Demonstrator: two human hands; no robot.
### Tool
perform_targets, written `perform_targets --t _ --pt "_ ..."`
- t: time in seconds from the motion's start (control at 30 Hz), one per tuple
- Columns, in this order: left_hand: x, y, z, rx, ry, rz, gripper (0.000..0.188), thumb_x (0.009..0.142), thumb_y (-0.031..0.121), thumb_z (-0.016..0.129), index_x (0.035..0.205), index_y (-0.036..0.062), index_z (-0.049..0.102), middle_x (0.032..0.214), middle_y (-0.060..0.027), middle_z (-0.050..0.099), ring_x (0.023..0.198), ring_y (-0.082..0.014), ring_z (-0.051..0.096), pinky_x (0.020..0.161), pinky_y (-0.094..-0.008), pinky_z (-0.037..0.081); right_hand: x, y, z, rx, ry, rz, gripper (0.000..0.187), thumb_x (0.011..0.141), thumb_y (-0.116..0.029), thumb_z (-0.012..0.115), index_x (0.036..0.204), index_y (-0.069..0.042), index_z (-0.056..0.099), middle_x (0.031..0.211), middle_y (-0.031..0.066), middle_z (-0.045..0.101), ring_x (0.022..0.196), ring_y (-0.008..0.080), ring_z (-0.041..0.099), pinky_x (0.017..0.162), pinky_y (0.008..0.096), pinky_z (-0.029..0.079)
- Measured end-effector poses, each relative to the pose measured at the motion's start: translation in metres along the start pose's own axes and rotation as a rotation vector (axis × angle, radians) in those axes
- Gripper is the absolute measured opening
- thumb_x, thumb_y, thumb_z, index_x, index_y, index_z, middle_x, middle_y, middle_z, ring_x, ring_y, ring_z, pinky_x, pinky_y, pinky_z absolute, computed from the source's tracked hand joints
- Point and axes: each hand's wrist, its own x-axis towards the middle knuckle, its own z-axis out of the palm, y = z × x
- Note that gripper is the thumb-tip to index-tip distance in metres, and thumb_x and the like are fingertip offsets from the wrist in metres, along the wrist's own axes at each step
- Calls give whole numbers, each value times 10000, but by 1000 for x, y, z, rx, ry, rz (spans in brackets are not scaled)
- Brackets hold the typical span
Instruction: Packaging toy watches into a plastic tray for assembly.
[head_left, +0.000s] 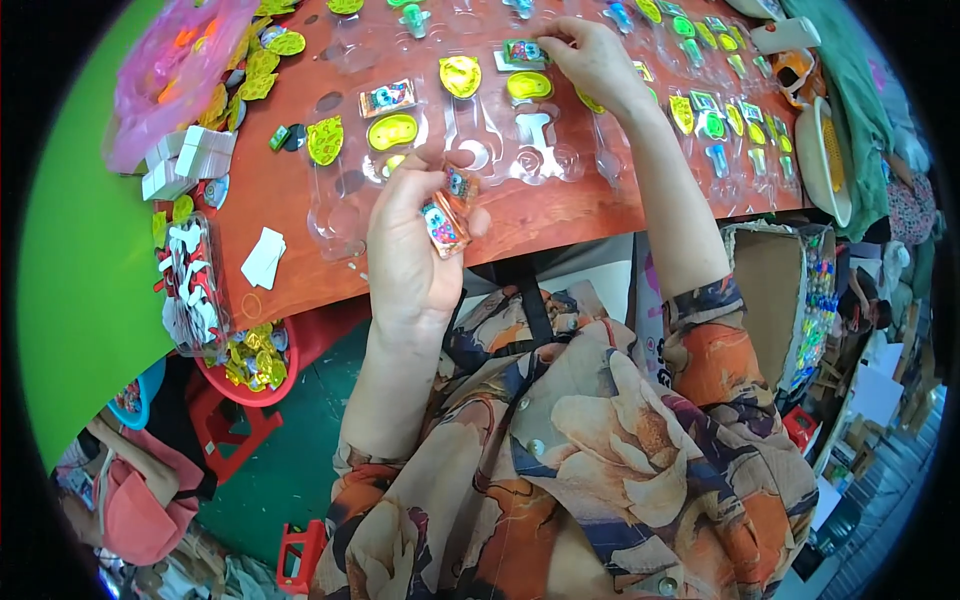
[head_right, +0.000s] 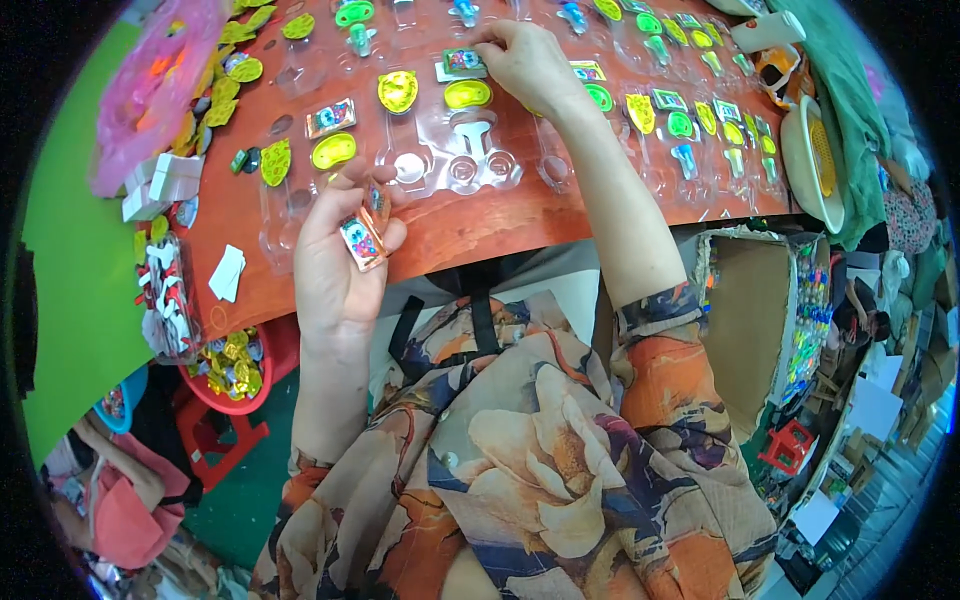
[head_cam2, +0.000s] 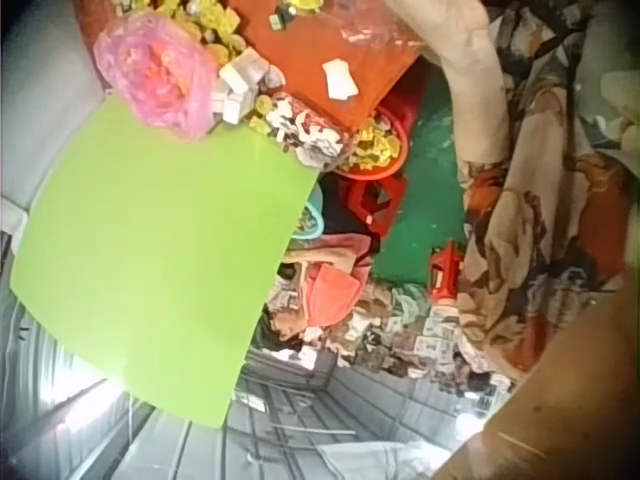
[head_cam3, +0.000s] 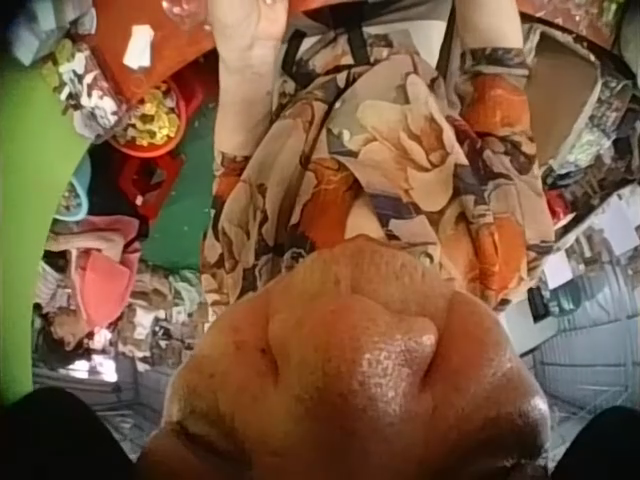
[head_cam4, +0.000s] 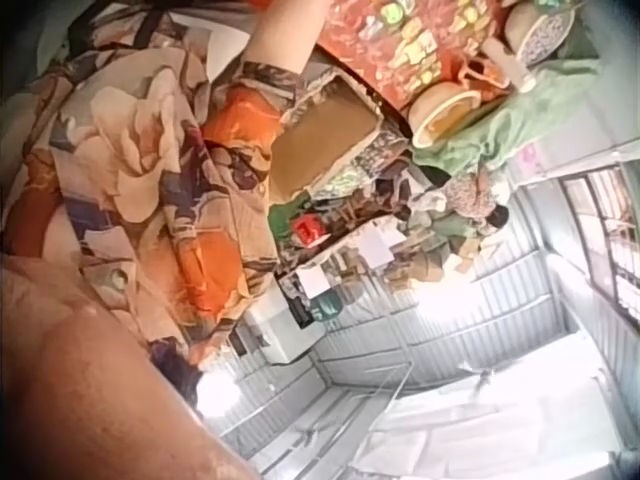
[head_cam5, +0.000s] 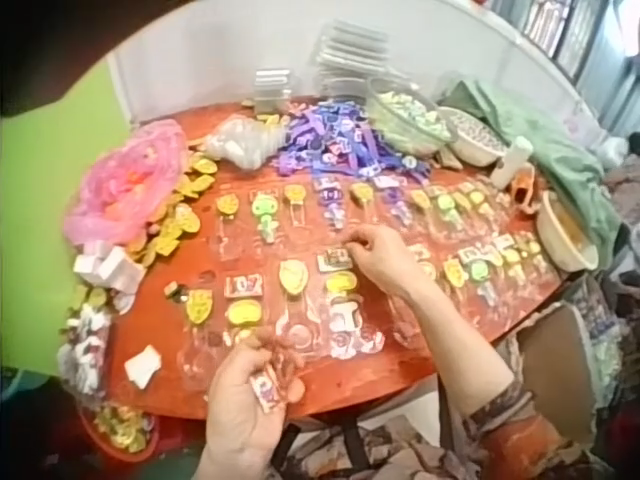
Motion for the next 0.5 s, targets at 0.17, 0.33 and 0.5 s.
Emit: perform_targets --t 0.17,0.33,0.5 --pt "5 -13 0 138 -32 60 257 939 17 591 1185 48 524 1056 -120 648 902 -231 668 604 -294 526 10 10 -7 80 2 28 268 900 -210 624 1071 -29 724 940 159 733 868 234 702 793 350 526" --pt "6 -19 0 204 -36 123 246 948 6 607 1170 26 505 1056 -93 642 843 -167 660 567 -288 558 -2 -3 3 -117 -53 -16 237 892 -229 631 1035 -78 744 962 176 720 904 308 699 797 391 536" --pt "12 -23 1 239 -39 162 246 950 10 609 1170 21 500 1078 -116 654 863 -187 679 615 -322 601 -21 -22 14 -509 128 -126 242 895 -265 647 1004 -66 732 941 165 685 904 332 686 781 442 532"
